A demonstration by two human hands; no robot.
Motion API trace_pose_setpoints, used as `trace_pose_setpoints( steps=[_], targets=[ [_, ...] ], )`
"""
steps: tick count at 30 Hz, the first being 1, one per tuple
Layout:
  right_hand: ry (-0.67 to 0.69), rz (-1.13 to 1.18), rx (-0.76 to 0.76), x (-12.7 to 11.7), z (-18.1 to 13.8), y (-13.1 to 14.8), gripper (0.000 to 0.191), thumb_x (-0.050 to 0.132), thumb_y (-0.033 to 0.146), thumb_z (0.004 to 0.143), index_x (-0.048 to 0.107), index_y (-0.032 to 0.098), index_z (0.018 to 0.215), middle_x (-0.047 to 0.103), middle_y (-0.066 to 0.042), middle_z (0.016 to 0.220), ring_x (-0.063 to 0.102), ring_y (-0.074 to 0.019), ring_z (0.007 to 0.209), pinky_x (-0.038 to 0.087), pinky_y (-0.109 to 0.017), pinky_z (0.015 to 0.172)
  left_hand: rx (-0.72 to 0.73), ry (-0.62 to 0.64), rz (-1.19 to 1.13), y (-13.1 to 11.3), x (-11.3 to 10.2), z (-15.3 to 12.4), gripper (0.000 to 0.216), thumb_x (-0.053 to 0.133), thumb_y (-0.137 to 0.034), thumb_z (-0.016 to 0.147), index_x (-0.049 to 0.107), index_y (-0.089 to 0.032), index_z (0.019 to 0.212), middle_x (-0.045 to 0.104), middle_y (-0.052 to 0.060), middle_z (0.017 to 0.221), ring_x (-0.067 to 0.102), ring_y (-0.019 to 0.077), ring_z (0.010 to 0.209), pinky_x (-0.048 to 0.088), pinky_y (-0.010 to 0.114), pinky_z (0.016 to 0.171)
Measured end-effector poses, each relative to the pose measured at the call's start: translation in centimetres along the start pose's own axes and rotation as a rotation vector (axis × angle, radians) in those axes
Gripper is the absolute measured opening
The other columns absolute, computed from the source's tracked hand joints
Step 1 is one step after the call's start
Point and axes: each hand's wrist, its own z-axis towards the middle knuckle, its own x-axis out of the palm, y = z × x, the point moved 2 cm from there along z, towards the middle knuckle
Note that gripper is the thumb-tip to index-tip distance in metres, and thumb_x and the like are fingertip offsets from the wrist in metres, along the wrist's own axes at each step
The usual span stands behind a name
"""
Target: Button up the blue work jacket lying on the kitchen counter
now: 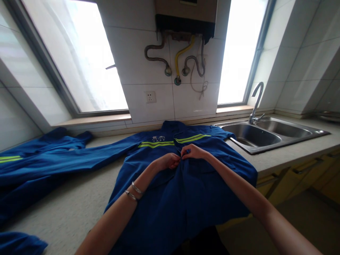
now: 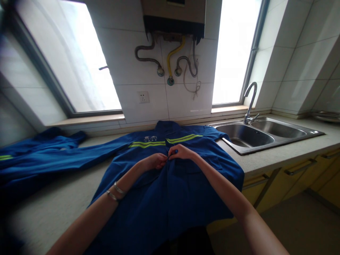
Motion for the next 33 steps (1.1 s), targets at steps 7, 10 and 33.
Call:
trace_pose_setpoints(
  steps=[7,10,33],
  targets=[
    [-0.002,-0.038,0.001,0.3,0.0,-0.3,0.032,0.072,0.042,0.071,0.07,0.014,0.084,0.06,-0.001,0.075,0.052,-0.0127,0.072,0.04,-0.023,0.068,-0.032,-0.096,0.042,0.0,0.3,0.2,0.016,0.063,-0.029,0.067,0.053,-0.018,0.062,0.042,-0.002,0.049,0.031,0.0078,0.046,0.021,0.024,0.047],
    [-0.013,-0.054,0.008,0.3,0.0,-0.6,0.032,0.073,0.043,0.07,0.07,0.014,0.084,0.06,-0.001,0.074,0.052,-0.0126,0.071,0.039,-0.022,0.066,-0.017,-0.06,0.06,0.0,0.3,0.0,0.023,0.059,-0.037,0.074,0.056,-0.017,0.062,0.051,0.002,0.055,0.039,0.0095,0.048,0.025,0.024,0.047],
    [0.071,0.034,0.036,0.0,-0.3,-0.1,0.035,0.074,0.042,0.068,0.072,0.013,0.088,0.066,-0.001,0.076,0.056,-0.0126,0.068,0.042,-0.022,0.063,0.217,-0.04,0.419,0.3,0.9,0.5,0.05,0.075,-0.05,0.057,0.064,-0.009,0.083,0.062,0.002,0.06,0.06,0.0158,0.052,0.039,0.022,0.044]
  ],
)
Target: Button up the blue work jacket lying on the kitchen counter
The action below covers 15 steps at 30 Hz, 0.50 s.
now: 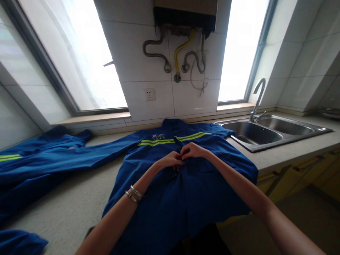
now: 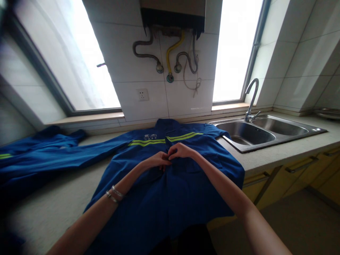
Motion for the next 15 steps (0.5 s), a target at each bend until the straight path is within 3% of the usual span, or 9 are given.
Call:
trace_pose_setpoints(
  steps=[11,15],
  targets=[
    [0.063,0.132,0.046,-0.26,-0.29,0.58,0.034,0.072,0.04,0.07,0.07,0.012,0.09,0.064,-0.001,0.074,0.056,-0.0104,0.061,0.045,-0.022,0.058,0.084,0.005,0.03,0.25,-0.31,0.18,0.04,0.074,-0.043,0.062,0.066,-0.009,0.082,0.063,0.003,0.062,0.062,0.0182,0.053,0.042,0.024,0.046],
    [0.058,0.139,0.031,-0.54,-0.35,0.83,0.035,0.072,0.04,0.07,0.07,0.012,0.091,0.064,-0.001,0.077,0.056,-0.0104,0.063,0.045,-0.022,0.06,0.102,-0.035,0.052,-0.2,-0.4,-0.08,0.034,0.072,-0.039,0.064,0.067,-0.009,0.079,0.06,0.001,0.057,0.055,0.0132,0.047,0.037,0.022,0.045]
  ],
)
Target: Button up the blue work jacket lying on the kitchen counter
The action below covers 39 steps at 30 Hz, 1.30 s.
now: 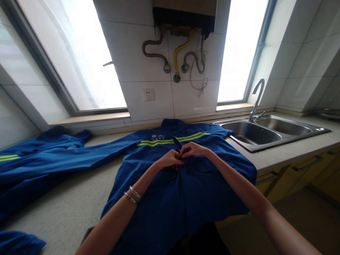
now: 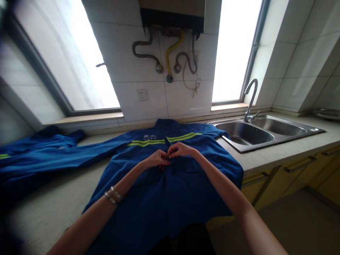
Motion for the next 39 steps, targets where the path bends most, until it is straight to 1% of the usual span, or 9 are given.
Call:
trace_pose_setpoints(
  steps=[4,7,10,14,19,23,27,33,39],
  targets=[
    [0.008,-0.006,-0.023,-0.5,-0.1,0.1,0.034,0.072,0.039,0.072,0.069,0.012,0.092,0.063,-0.002,0.079,0.056,-0.011,0.066,0.045,-0.022,0.061,0.084,-0.071,0.039,-0.5,-0.2,0.0,0.026,0.074,-0.033,0.062,0.065,-0.009,0.067,0.051,-0.003,0.053,0.041,0.0068,0.047,0.027,0.02,0.046],
    [0.011,-0.054,-0.06,-0.7,-0.3,0.4,0.033,0.072,0.038,0.072,0.069,0.013,0.093,0.063,-0.002,0.084,0.056,-0.0121,0.074,0.044,-0.022,0.066,0.133,-0.054,0.049,-0.7,-0.3,0.0,0.026,0.074,-0.033,0.062,0.062,-0.009,0.061,0.045,-0.005,0.052,0.035,0.0056,0.049,0.022,0.021,0.048],
    [0.049,-0.09,-0.098,-0.6,-0.4,0.6,0.036,0.076,0.036,0.069,0.067,0.014,0.097,0.062,-0.002,0.09,0.055,-0.0129,0.083,0.042,-0.023,0.073,0.137,-0.032,0.064,-0.8,-0.6,-0.1,0.032,0.075,-0.036,0.061,0.057,-0.011,0.056,0.039,-0.006,0.05,0.029,0.005,0.049,0.018,0.022,0.048],
    [0.087,-0.093,-0.088,-0.1,-0.3,0.3,0.04,0.077,0.035,0.068,0.064,0.014,0.099,0.061,-0.001,0.091,0.054,-0.0131,0.084,0.041,-0.024,0.075,0.105,-0.034,0.096,-0.9,-0.7,-0.3,0.041,0.076,-0.043,0.059,0.05,-0.012,0.049,0.034,-0.006,0.047,0.026,0.0045,0.046,0.014,0.023,0.046],
    [0.038,-0.081,-0.098,0.1,-0.1,-0.3,0.04,0.077,0.035,0.067,0.063,0.014,0.097,0.06,-0.001,0.089,0.053,-0.0132,0.084,0.041,-0.024,0.075,0.028,-0.017,0.047,-0.7,-0.2,-0.4,0.038,0.074,-0.045,0.06,0.054,-0.012,0.059,0.039,-0.007,0.049,0.031,0.0049,0.044,0.018,0.021,0.044],
    [0.019,-0.093,-0.085,-0.1,-0.2,-0.5,0.041,0.078,0.035,0.066,0.063,0.013,0.096,0.059,0.0,0.085,0.053,-0.0128,0.081,0.041,-0.024,0.073,0.051,0.008,-0.017,-0.4,0.3,-0.2,0.034,0.075,-0.039,0.06,0.055,-0.012,0.067,0.046,-0.005,0.054,0.037,0.0058,0.047,0.022,0.02,0.045],
    [0.021,-0.069,-0.109,-0.3,-0.1,-0.7,0.04,0.077,0.035,0.068,0.063,0.014,0.098,0.06,0.0,0.087,0.053,-0.0126,0.082,0.041,-0.024,0.074,0.071,0.031,-0.041,-0.1,0.1,0.0,0.034,0.074,-0.038,0.061,0.058,-0.011,0.075,0.047,-0.005,0.057,0.036,0.0056,0.049,0.023,0.02,0.046],
    [0.03,0.0,-0.126,-0.4,0.0,-1.1,0.037,0.074,0.035,0.072,0.063,0.014,0.1,0.061,-0.002,0.092,0.054,-0.0132,0.085,0.042,-0.026,0.078,0.072,0.041,-0.096,-0.2,-0.3,-0.1,0.035,0.075,-0.039,0.061,0.059,-0.011,0.077,0.045,-0.006,0.055,0.034,0.0053,0.047,0.023,0.02,0.046],
    [-0.011,0.001,-0.094,-0.3,0.0,-0.9,0.038,0.075,0.037,0.069,0.064,0.013,0.097,0.062,-0.002,0.089,0.054,-0.0131,0.082,0.043,-0.026,0.076,0.001,-0.003,-0.066,-0.5,-0.2,-0.3,0.032,0.072,-0.032,0.06,0.065,-0.01,0.081,0.056,-0.002,0.063,0.04,0.0068,0.05,0.024,0.02,0.046]
  ],
)
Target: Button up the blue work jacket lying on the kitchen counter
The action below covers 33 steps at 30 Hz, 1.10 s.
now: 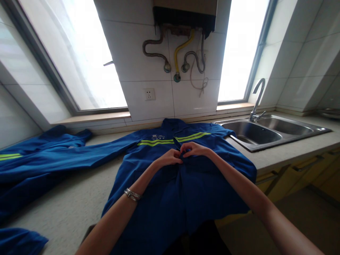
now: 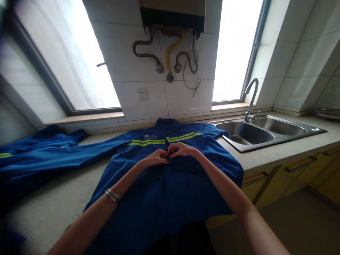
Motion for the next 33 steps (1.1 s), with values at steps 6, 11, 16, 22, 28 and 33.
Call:
trace_pose_setpoints(
  steps=[6,11,16,22,28,33],
  targets=[
    [-0.019,0.021,0.028,0.3,0.2,-0.4,0.037,0.075,0.037,0.068,0.064,0.013,0.093,0.062,-0.002,0.084,0.055,-0.0128,0.078,0.044,-0.024,0.071,0.045,-0.098,0.136,0.1,-0.3,0.0,0.022,0.069,-0.03,0.06,0.069,-0.009,0.068,0.056,-0.001,0.053,0.044,0.0087,0.047,0.028,0.021,0.046],
    [-0.036,0.029,0.085,0.6,0.3,-0.8,0.037,0.076,0.036,0.065,0.066,0.012,0.092,0.064,-0.002,0.083,0.057,-0.0125,0.075,0.044,-0.023,0.067,0.088,-0.133,0.229,0.1,-0.5,-0.2,0.02,0.068,-0.03,0.062,0.069,-0.009,0.062,0.059,0.001,0.053,0.05,0.0113,0.051,0.031,0.021,0.048],
    [-0.049,0.084,0.113,0.3,0.0,-0.3,0.042,0.077,0.036,0.063,0.066,0.012,0.097,0.065,-0.003,0.088,0.059,-0.0141,0.079,0.047,-0.024,0.068,0.146,-0.182,0.184,0.0,0.0,-0.2,0.019,0.067,-0.026,0.063,0.07,-0.009,0.069,0.062,0.001,0.061,0.052,0.0121,0.056,0.034,0.021,0.052],
    [-0.094,0.088,0.079,0.2,-0.2,-0.2,0.039,0.076,0.036,0.065,0.064,0.012,0.093,0.062,-0.002,0.082,0.056,-0.0106,0.068,0.046,-0.021,0.059,0.075,-0.198,0.059,0.2,0.4,0.2,0.021,0.066,-0.027,0.064,0.066,-0.01,0.076,0.06,0.0,0.062,0.049,0.01,0.052,0.033,0.02,0.048],
    [-0.034,0.083,0.038,0.1,-0.2,0.3,0.037,0.073,0.037,0.07,0.065,0.012,0.097,0.061,-0.002,0.084,0.055,-0.0107,0.071,0.044,-0.022,0.064,0.005,-0.129,0.0,0.3,0.0,0.1,0.031,0.069,-0.034,0.063,0.067,-0.011,0.084,0.058,-0.001,0.063,0.046,0.0091,0.05,0.032,0.021,0.045],
    [0.033,-0.025,0.012,-0.3,-0.4,0.9,0.04,0.074,0.037,0.071,0.067,0.015,0.105,0.063,-0.003,0.094,0.054,-0.014,0.087,0.041,-0.025,0.077,-0.02,-0.119,-0.05,0.2,-0.4,0.0,0.031,0.072,-0.036,0.061,0.068,-0.011,0.078,0.054,-0.002,0.058,0.042,0.0075,0.048,0.028,0.02,0.044]
  ],
)
